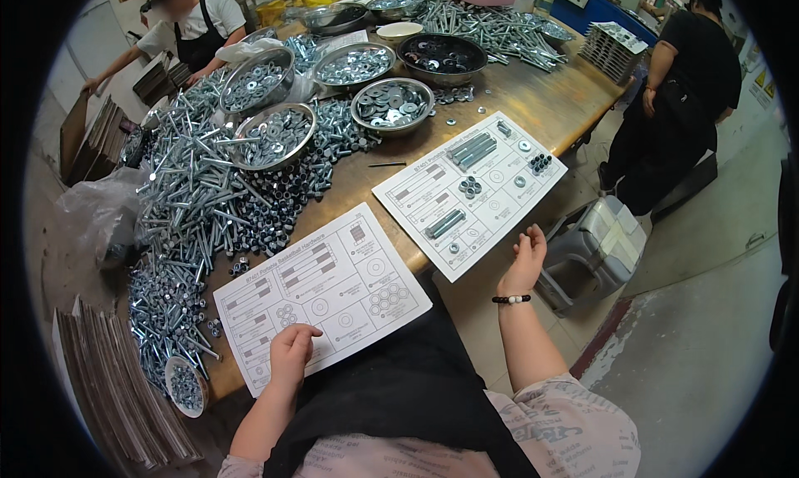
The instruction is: The person sorts metal fasteners from a large pile on a table into designated sections on a printed instruction sheet. They pick bolts, nuts, and washers by hand and place them into specific areas on the sheet, occasionally adjusting the sheet's position.
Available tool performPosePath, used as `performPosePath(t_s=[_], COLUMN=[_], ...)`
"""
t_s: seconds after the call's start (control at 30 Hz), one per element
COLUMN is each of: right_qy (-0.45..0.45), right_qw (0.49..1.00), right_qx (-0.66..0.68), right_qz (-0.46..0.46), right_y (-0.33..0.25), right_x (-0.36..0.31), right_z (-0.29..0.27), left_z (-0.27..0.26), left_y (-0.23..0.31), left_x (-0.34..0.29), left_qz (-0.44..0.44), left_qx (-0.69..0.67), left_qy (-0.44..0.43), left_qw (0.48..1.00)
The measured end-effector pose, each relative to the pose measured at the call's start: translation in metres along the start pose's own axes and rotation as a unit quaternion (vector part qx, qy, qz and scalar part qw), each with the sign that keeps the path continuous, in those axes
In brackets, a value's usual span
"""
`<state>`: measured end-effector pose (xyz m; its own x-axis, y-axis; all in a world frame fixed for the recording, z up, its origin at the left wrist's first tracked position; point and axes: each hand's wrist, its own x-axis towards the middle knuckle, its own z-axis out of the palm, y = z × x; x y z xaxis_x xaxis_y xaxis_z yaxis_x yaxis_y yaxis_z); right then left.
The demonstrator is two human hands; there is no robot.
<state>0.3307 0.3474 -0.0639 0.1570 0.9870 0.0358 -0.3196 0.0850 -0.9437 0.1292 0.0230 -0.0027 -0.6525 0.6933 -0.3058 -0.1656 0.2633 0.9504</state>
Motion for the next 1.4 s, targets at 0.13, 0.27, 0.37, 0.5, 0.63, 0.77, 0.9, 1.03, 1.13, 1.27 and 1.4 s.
performPosePath(t_s=[0.13, 0.27, 0.37, 0.5, 0.63, 0.77, 0.9, 1.03, 1.13, 1.27, 1.4], right_qy=[-0.191, -0.449, -0.535, -0.527, -0.463, -0.380, -0.330, -0.323, -0.367, -0.406, -0.428], right_qw=[0.981, 0.883, 0.794, 0.761, 0.753, 0.768, 0.793, 0.785, 0.777, 0.737, 0.695], right_qx=[-0.018, -0.138, -0.247, -0.284, -0.381, -0.460, -0.454, -0.443, -0.407, -0.403, -0.491], right_qz=[0.003, -0.011, -0.147, -0.250, -0.271, -0.233, -0.237, -0.288, -0.311, -0.360, -0.303], right_y=[-0.017, -0.019, -0.024, -0.008, 0.009, 0.029, 0.045, 0.039, 0.016, 0.022, 0.034], right_x=[-0.019, -0.025, -0.018, 0.027, 0.099, 0.164, 0.206, 0.199, 0.174, 0.169, 0.169], right_z=[0.031, 0.071, 0.113, 0.158, 0.184, 0.191, 0.200, 0.233, 0.270, 0.325, 0.384], left_z=[0.001, -0.002, -0.010, -0.019, -0.025, -0.007, 0.021, 0.039, 0.039, 0.039, 0.039], left_y=[0.004, -0.002, -0.012, -0.011, -0.011, 0.008, 0.024, 0.025, 0.014, 0.013, 0.015], left_x=[0.005, 0.001, -0.008, -0.016, -0.005, 0.031, 0.089, 0.134, 0.145, 0.149, 0.152], left_qz=[0.062, 0.038, 0.065, 0.130, 0.141, 0.200, 0.284, 0.321, 0.311, 0.315, 0.317], left_qx=[0.042, 0.075, 0.176, 0.269, 0.312, 0.352, 0.408, 0.432, 0.452, 0.460, 0.457], left_qy=[-0.040, 0.032, 0.107, 0.152, 0.158, 0.108, 0.056, 0.033, 0.031, 0.033, 0.035], left_qw=[0.996, 0.996, 0.976, 0.942, 0.926, 0.908, 0.866, 0.842, 0.835, 0.830, 0.830])
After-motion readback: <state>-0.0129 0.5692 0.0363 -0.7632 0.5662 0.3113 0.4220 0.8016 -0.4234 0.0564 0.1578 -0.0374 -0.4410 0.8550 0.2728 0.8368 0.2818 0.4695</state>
